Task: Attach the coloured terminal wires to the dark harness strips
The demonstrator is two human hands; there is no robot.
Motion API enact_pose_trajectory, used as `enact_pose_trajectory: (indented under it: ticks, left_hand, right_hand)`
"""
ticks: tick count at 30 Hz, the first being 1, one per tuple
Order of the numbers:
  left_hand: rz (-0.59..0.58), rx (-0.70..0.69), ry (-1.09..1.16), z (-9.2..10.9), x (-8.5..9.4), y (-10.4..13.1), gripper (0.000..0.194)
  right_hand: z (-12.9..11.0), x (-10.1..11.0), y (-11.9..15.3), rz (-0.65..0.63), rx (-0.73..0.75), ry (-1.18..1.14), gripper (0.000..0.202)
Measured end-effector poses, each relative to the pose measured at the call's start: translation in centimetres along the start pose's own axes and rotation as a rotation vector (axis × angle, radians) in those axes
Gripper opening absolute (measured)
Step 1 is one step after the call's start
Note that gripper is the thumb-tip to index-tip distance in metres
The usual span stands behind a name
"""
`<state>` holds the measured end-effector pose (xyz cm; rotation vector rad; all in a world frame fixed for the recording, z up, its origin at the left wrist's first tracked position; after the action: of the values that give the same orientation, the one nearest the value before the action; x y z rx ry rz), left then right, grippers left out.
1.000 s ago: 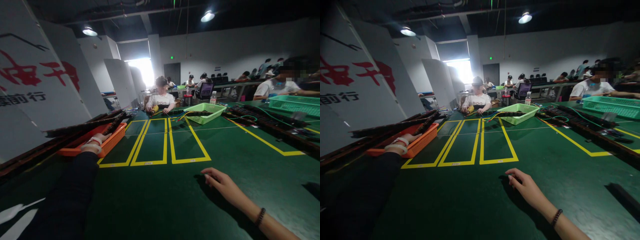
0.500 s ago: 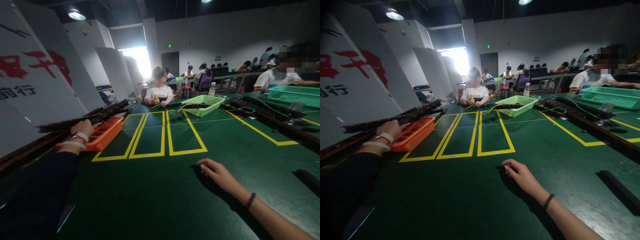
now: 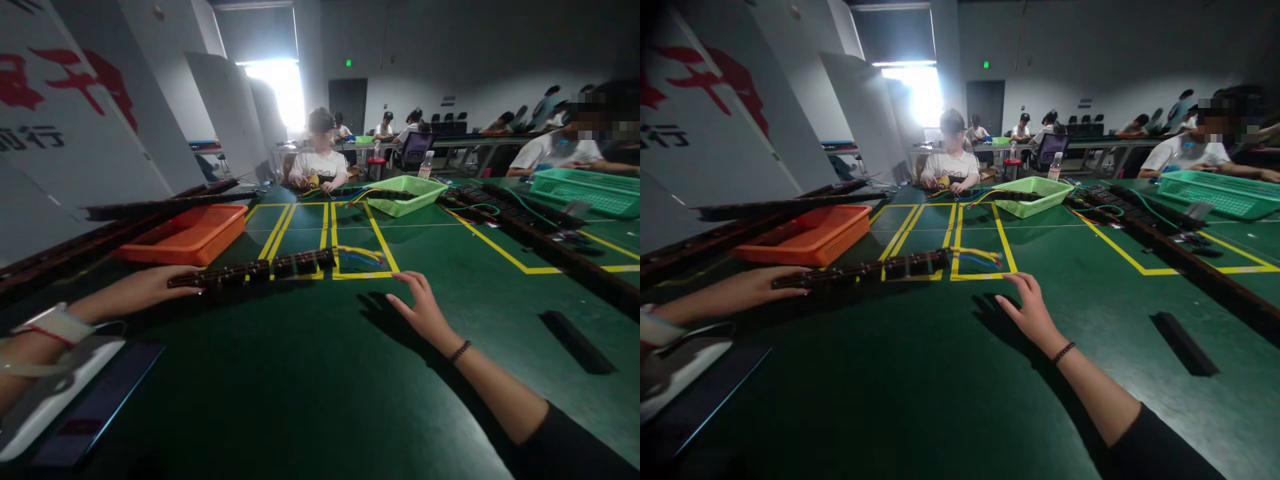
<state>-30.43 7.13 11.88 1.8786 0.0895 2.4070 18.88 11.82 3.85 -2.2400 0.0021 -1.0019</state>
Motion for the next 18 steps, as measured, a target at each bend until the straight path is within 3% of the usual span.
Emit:
enact_pose_trajectory:
  ticks: [3,7,11,14,18]
  left_hand:
    - [-0.172,-0.136,-0.006,2.3,-3.7,0.9,0.071]
    - [-0.205,-0.247,-0.047,3.8,-6.0,0.1,0.065]
    - [-0.172,-0.302,-0.073,3.5,-6.6,-1.8,0.063]
    - [-0.139,-0.352,-0.126,3.3,-6.4,-2.8,0.060]
    - [-0.054,-0.442,-0.251,5.9,-5.5,-2.4,0.061]
  right_hand:
    - [0.2,0.3,0.0,0.009,0.056,0.140,0.055]
    - [0.1,-1.4,0.1,-0.227,0.145,0.198,0.042]
    - [-0.3,-2.6,0.4,-0.398,0.169,0.195,0.032]
    - [-0.9,-2.8,0.5,-0.435,0.197,0.185,0.031]
    - [-1.1,-2.9,0.6,-0.443,0.196,0.162,0.027]
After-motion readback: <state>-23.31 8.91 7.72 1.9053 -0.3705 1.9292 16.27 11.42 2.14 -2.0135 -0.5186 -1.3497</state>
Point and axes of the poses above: each hand's wrist, its own y-axis away from the middle knuckle, its own x-axis out of the back of the hand, z = x × y, the point moved 7 cm from there along -y, towards the middle knuckle, and after that the axes turned 4 degrees about y, right-handed, at the moved point
